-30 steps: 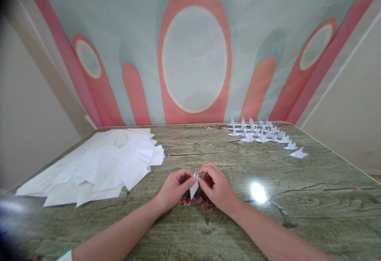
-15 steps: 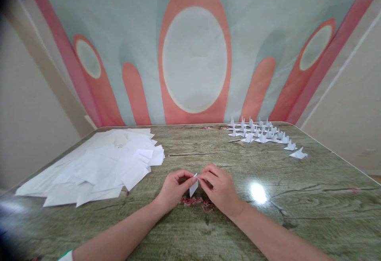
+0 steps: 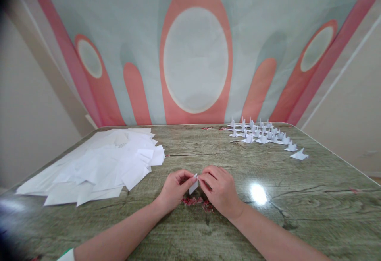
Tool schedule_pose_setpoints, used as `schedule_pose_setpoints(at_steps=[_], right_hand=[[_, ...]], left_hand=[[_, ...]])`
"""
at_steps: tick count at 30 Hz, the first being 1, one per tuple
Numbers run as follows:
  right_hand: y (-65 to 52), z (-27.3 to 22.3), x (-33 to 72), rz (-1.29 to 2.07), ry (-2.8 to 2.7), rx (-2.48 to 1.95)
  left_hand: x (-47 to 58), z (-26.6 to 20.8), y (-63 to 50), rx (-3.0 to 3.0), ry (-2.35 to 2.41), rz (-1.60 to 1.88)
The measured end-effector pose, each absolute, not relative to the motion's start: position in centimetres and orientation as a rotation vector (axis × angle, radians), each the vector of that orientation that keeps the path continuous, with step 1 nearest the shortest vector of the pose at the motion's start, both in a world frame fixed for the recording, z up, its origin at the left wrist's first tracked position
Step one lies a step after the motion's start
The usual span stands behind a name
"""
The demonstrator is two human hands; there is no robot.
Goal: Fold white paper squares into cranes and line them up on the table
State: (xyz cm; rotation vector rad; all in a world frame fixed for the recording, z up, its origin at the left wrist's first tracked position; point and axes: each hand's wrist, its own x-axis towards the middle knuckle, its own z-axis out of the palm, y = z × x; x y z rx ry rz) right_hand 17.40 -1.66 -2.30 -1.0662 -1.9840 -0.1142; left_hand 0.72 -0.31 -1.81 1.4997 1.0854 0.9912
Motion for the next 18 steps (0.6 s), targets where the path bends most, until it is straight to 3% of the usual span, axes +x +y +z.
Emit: schedule_pose_setpoints(at_steps=[18], right_hand=[[-1.67,-2.28,17.43,-0.187,-1.977,-1.044]], left_hand=[[0.74,-1.86,-0.26,1.521,1.095,0.989]])
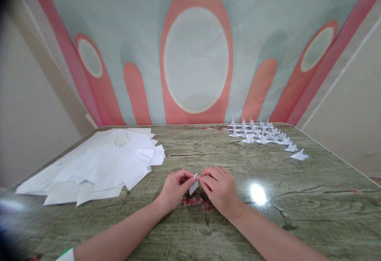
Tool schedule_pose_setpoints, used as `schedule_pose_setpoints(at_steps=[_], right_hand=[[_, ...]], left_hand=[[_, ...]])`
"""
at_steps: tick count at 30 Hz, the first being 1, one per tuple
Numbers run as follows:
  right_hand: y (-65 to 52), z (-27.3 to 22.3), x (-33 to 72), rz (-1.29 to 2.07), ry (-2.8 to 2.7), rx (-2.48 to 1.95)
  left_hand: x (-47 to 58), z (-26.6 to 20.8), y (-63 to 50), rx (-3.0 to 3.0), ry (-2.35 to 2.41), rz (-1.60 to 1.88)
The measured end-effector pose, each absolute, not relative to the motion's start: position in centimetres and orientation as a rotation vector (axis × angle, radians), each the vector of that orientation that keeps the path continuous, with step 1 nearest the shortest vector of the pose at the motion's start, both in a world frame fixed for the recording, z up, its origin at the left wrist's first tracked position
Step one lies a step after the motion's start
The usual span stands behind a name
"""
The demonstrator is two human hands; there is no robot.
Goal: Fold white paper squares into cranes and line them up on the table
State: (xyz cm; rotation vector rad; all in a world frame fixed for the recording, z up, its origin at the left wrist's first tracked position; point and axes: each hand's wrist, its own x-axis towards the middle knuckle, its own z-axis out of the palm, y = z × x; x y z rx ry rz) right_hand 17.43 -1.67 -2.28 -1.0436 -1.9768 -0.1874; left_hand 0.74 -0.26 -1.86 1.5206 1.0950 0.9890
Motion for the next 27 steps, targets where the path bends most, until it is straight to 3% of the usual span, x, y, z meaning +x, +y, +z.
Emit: schedule_pose_setpoints(at_steps=[27], right_hand=[[-1.71,-2.16,17.31,-0.188,-2.003,-1.056]], left_hand=[[0.71,-2.36,-0.20,1.541,1.121,1.013]])
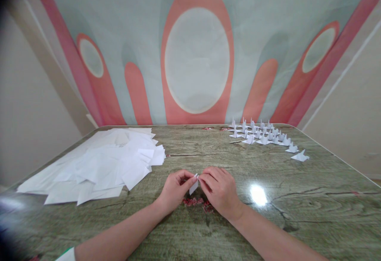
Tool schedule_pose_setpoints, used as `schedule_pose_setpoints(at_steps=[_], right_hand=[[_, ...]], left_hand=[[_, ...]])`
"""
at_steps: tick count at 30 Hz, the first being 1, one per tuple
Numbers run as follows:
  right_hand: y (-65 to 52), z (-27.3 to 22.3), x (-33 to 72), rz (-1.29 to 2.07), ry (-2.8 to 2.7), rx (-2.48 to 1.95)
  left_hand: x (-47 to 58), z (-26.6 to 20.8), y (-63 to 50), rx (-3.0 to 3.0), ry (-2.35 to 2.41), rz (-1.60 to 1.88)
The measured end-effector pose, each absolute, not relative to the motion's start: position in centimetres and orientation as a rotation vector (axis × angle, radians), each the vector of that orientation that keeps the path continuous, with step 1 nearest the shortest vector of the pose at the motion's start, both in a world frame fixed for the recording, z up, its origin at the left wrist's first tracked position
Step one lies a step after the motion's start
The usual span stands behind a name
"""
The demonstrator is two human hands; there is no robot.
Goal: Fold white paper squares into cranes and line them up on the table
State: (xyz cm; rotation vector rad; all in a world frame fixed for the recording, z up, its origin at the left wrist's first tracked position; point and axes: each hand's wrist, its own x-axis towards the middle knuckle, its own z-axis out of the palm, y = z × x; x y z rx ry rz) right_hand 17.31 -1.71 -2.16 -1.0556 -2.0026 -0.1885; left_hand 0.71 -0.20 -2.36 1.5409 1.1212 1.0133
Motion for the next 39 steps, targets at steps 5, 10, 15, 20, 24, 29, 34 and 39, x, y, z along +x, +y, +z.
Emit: schedule_pose_setpoints(at_steps=[5,10,15,20,24,29,34,39], right_hand=[[-1.77,-2.12,17.22,-0.135,-1.986,-1.077],[-1.80,-2.08,17.14,-0.107,-1.993,-1.077],[-1.80,-2.09,17.03,-0.044,-1.991,-1.105],[-1.77,-2.02,16.97,-0.022,-1.987,-1.102],[-1.78,-1.99,16.90,0.010,-1.983,-1.098],[-1.86,-1.93,16.86,0.068,-1.988,-1.099],[-2.00,-1.74,16.90,0.056,-2.036,-1.100],[-2.22,-1.56,16.71,0.037,-2.085,-1.105]], left_hand=[[0.75,-2.37,-0.28,1.548,1.125,1.023],[0.80,-2.15,-0.41,1.565,1.129,1.043],[0.79,-2.09,-0.48,1.584,1.146,1.042],[0.75,-2.02,-0.49,1.585,1.132,1.042],[0.74,-1.90,-0.53,1.542,1.111,1.040],[0.73,-1.87,-0.55,1.510,1.108,1.042],[0.72,-2.13,-0.39,1.455,1.077,1.029],[0.70,-2.09,-0.35,1.428,1.057,1.021]])
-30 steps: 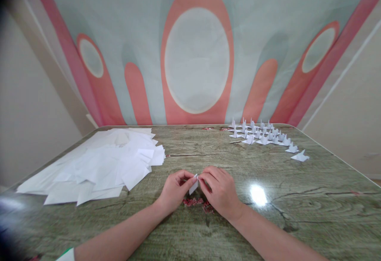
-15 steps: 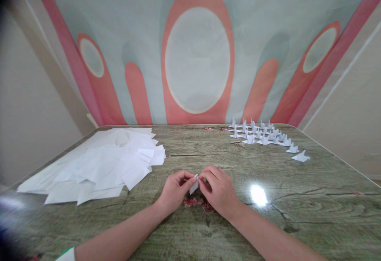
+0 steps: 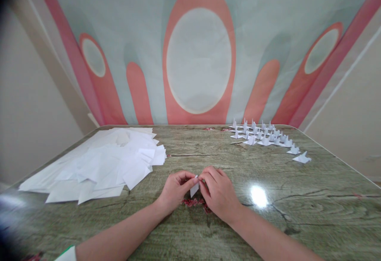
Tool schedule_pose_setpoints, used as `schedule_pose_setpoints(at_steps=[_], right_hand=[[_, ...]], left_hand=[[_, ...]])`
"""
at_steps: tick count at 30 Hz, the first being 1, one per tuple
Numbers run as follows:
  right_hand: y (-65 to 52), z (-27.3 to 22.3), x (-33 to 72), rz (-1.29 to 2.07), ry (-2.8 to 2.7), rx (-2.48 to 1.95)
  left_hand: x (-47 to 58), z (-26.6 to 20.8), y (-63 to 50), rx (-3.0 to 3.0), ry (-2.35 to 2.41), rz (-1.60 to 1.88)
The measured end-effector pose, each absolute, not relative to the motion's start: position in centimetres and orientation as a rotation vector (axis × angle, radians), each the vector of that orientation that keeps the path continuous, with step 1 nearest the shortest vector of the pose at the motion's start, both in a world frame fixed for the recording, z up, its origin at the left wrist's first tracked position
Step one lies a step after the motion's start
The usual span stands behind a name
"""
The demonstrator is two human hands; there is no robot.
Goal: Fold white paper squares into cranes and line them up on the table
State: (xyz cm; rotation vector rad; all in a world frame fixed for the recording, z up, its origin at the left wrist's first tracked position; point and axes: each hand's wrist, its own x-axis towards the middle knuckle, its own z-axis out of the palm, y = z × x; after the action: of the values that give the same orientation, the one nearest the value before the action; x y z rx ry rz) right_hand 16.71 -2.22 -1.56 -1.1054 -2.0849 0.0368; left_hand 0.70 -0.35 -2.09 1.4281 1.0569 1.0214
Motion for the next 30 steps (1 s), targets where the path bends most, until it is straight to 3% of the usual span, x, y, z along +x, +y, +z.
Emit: schedule_pose_setpoints(at_steps=[30], right_hand=[[-2.18,-2.05,16.86,0.123,-1.954,-1.152]], left_hand=[[0.53,-1.81,-0.21,1.372,0.952,1.015]])
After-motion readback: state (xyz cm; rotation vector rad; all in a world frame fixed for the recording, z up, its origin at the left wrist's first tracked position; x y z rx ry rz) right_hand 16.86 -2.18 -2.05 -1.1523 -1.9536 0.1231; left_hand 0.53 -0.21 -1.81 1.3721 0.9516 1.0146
